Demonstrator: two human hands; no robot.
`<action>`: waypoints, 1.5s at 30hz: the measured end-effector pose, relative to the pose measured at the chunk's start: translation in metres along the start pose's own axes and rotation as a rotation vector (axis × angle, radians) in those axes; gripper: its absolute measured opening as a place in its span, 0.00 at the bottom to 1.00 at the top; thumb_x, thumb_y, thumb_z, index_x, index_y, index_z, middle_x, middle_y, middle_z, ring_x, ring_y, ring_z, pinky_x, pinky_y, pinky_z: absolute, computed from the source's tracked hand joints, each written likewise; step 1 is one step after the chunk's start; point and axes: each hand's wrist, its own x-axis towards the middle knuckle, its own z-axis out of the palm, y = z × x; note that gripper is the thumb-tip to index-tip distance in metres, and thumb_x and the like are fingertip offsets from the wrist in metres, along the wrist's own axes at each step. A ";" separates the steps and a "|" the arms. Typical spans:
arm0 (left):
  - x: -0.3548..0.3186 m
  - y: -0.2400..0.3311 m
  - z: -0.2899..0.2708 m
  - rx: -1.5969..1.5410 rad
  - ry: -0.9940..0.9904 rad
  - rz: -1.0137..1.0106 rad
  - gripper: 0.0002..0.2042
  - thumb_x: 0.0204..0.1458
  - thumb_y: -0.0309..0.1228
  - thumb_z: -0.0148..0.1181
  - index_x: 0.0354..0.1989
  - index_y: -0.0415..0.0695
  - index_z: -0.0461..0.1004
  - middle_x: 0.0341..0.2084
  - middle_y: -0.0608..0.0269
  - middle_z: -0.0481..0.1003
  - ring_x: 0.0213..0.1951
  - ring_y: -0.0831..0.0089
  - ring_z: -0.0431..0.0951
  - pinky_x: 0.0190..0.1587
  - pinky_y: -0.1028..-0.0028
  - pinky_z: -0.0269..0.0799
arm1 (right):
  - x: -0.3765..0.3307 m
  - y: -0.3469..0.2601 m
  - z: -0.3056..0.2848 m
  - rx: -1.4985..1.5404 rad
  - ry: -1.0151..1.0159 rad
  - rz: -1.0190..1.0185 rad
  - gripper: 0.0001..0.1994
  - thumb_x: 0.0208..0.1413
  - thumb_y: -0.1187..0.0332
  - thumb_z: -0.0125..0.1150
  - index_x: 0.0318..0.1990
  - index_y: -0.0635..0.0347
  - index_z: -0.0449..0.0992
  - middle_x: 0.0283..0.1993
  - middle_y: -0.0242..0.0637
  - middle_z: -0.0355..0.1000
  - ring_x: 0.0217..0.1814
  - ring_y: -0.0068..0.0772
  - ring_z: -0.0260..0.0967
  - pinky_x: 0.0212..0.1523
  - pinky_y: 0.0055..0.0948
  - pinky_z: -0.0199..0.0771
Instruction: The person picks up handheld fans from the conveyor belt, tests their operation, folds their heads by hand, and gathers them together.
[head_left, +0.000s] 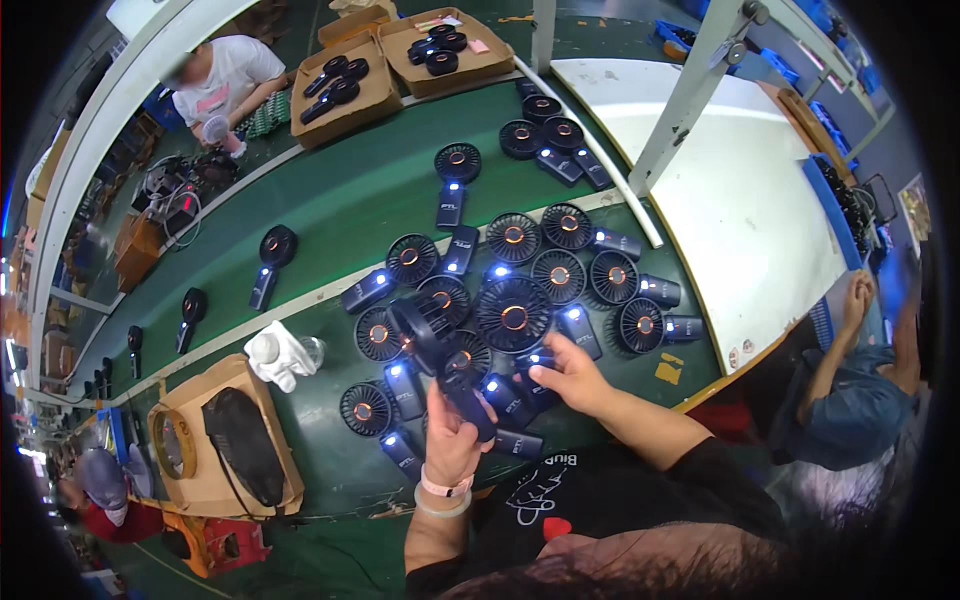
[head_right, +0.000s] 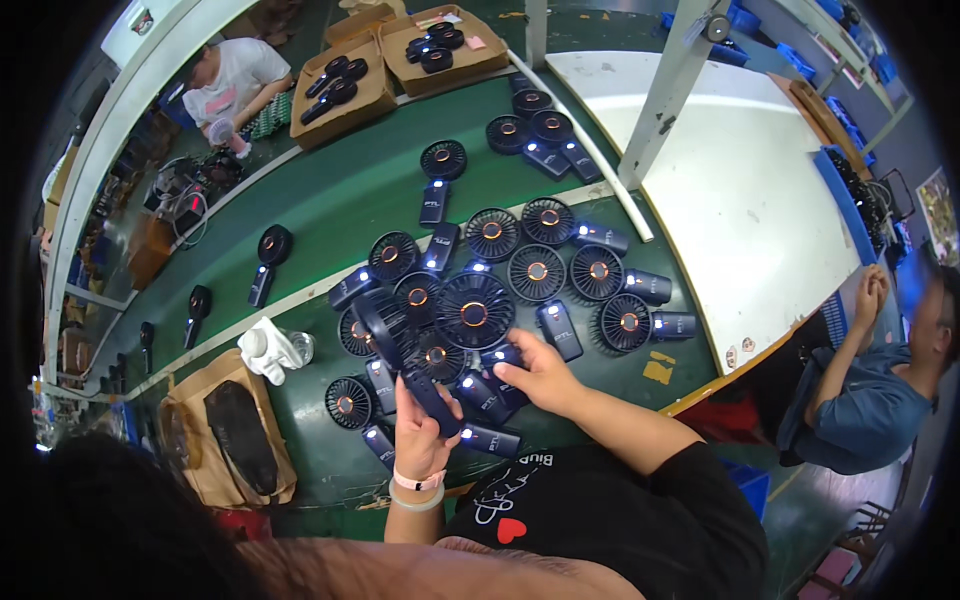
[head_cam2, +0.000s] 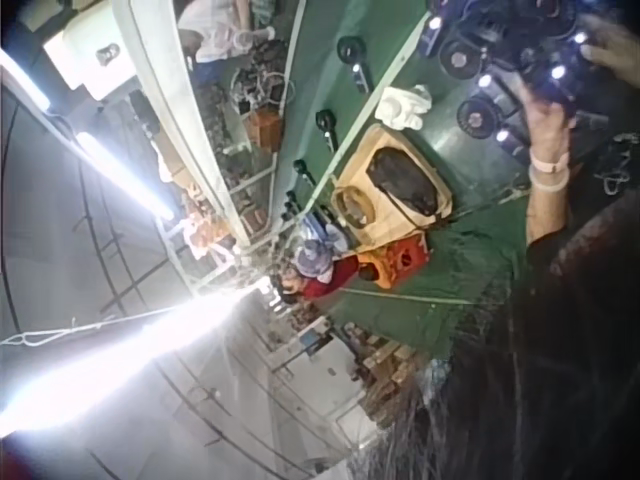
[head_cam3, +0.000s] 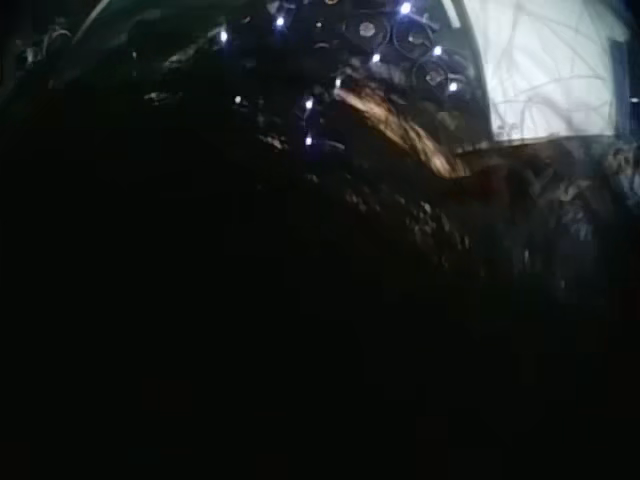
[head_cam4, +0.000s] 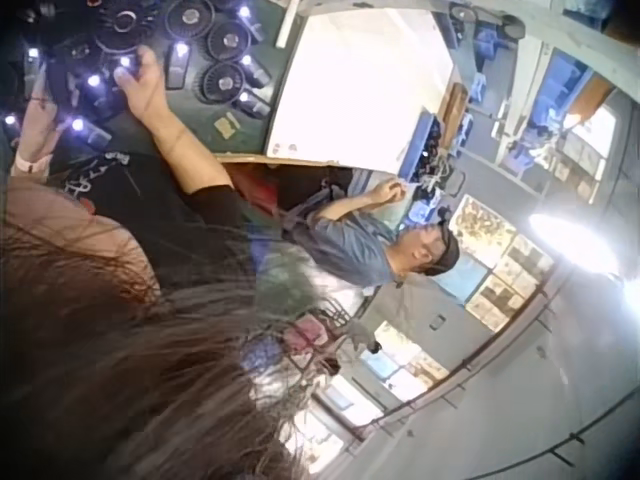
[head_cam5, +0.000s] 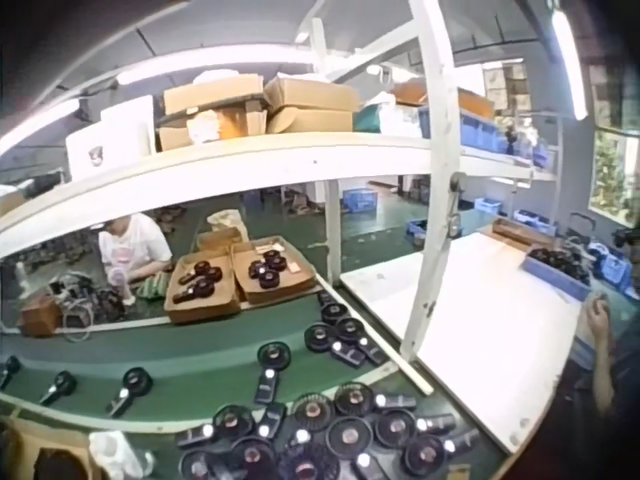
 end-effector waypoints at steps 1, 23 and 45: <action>-0.001 -0.001 0.001 -0.054 0.009 0.018 0.37 0.44 0.25 0.59 0.61 0.51 0.44 0.31 0.56 0.68 0.24 0.74 0.70 0.19 0.80 0.67 | 0.002 0.000 0.004 0.091 0.003 -0.021 0.21 0.53 0.77 0.53 0.54 0.66 0.58 0.49 0.34 0.65 0.50 0.22 0.63 0.52 0.25 0.64; -0.008 -0.008 -0.009 -0.367 0.001 -0.043 0.42 0.35 0.24 0.65 0.61 0.54 0.48 0.53 0.48 0.59 0.48 0.60 0.70 0.30 0.69 0.73 | 0.002 -0.021 0.020 -1.085 0.173 -0.433 0.19 0.45 0.66 0.62 0.43 0.62 0.64 0.40 0.45 0.66 0.43 0.44 0.66 0.46 0.33 0.66; -0.016 0.009 -0.031 -0.215 -0.093 0.155 0.41 0.31 0.27 0.66 0.58 0.49 0.51 0.47 0.51 0.61 0.47 0.58 0.69 0.31 0.65 0.75 | 0.003 0.017 -0.003 -1.097 -0.225 0.076 0.35 0.35 0.65 0.65 0.53 0.68 0.57 0.43 0.53 0.64 0.47 0.52 0.63 0.50 0.35 0.65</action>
